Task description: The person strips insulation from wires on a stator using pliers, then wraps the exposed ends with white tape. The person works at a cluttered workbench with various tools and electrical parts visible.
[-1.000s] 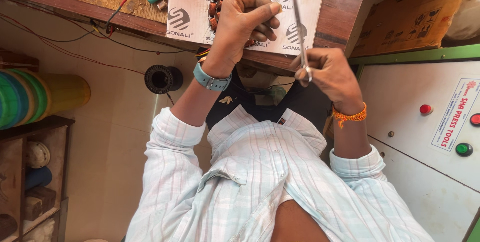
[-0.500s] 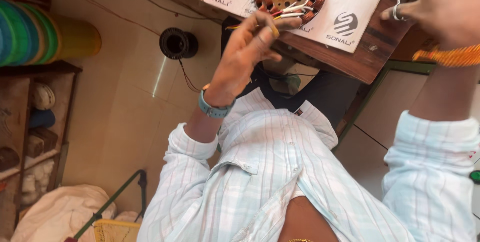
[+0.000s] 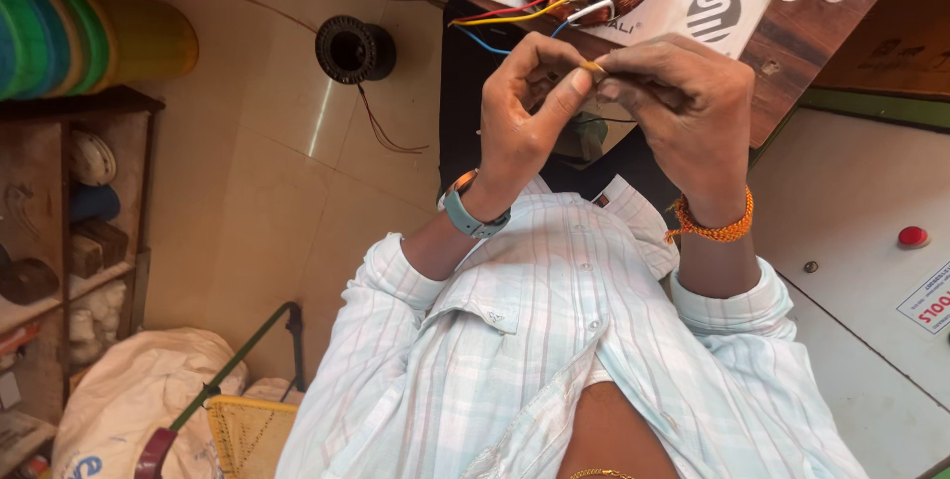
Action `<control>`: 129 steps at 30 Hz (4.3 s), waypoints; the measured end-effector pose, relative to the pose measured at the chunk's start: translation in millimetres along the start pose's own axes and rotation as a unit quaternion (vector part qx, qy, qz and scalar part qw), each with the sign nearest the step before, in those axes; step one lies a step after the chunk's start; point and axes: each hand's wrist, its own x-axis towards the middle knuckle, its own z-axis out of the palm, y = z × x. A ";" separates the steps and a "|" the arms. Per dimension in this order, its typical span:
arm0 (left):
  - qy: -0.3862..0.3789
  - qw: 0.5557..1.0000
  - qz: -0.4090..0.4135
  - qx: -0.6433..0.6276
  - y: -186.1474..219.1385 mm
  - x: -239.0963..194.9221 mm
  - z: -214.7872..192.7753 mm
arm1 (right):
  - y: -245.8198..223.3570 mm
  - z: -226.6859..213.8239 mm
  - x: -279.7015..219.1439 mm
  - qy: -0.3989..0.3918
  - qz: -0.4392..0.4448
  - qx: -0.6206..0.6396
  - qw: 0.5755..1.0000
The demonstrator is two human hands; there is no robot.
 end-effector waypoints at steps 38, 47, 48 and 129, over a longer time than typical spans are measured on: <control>0.070 0.839 0.222 0.491 4.0 -3.2 -29.0 | 22.4 -27.6 44.6 0.061 -0.184 -0.222 0.956; 0.179 0.770 0.183 0.584 -36.8 1.8 -51.3 | 60.5 -24.3 103.3 -0.054 -0.175 -0.168 0.969; 0.183 0.775 0.174 0.580 -40.1 3.3 -52.4 | 61.1 -22.5 104.6 -0.073 -0.159 -0.148 0.973; -0.022 0.678 0.390 0.622 -2.4 64.7 -25.5 | 72.2 -56.0 93.5 -0.139 -0.173 -0.172 0.960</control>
